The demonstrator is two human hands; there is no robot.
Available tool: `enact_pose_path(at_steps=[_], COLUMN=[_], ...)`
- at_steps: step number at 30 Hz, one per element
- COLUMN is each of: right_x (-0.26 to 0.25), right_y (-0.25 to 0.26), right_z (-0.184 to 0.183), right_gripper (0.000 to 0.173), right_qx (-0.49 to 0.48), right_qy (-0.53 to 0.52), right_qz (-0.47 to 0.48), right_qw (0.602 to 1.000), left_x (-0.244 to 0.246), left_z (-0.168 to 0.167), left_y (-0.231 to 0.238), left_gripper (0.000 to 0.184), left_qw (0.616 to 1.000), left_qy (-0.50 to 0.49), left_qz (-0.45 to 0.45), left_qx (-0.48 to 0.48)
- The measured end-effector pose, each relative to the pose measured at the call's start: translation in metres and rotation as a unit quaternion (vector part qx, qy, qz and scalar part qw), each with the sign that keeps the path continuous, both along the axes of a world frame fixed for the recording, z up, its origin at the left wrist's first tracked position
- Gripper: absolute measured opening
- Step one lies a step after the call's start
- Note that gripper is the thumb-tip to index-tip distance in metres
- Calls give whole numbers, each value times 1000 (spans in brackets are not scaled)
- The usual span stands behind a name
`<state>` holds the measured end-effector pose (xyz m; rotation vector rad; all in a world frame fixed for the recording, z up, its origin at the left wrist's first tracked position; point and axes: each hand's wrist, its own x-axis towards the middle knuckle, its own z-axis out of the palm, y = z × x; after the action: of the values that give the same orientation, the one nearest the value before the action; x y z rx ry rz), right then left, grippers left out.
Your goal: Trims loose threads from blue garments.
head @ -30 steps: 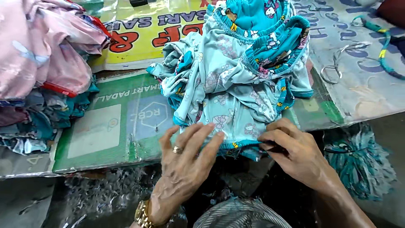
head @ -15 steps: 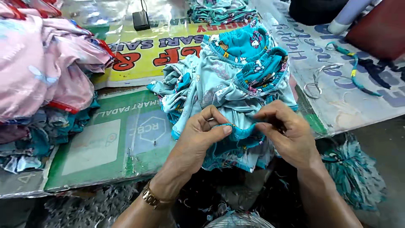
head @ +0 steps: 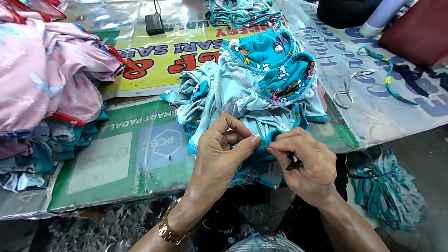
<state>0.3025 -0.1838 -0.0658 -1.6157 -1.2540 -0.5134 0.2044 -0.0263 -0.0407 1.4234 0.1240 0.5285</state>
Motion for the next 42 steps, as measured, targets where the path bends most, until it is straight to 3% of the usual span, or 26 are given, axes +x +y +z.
enact_pose_path(at_steps=[7, 12, 16, 21, 24, 34, 42], right_x=[9, 16, 12, 9, 13, 38, 41], right_y=[-13, -13, -11, -15, -21, -16, -11], right_z=[14, 25, 37, 39, 37, 38, 33], right_gripper=[9, 6, 6, 10, 34, 19, 12], right_qx=[-29, -47, -58, -98, -175, -134, -119], right_qy=[244, 198, 123, 49, 53, 181, 185], right_qz=[155, 120, 90, 3, -36, 160, 180], right_qw=[957, 972, 987, 994, 983, 961, 959], left_x=[3, 2, 3, 7, 10, 23, 31], left_z=[0, 4, 13, 20, 22, 25, 23], left_y=[-1, 5, 3, 8, 15, 18, 18], left_gripper=[15, 16, 9, 10, 9, 5, 4], left_qw=[993, 941, 896, 906, 921, 923, 923], left_qy=[-45, -61, -71, -41, -14, -58, -73], left_qz=[4, -27, 3, -25, -46, -62, -79], left_qx=[108, 333, 438, 420, 387, 375, 369])
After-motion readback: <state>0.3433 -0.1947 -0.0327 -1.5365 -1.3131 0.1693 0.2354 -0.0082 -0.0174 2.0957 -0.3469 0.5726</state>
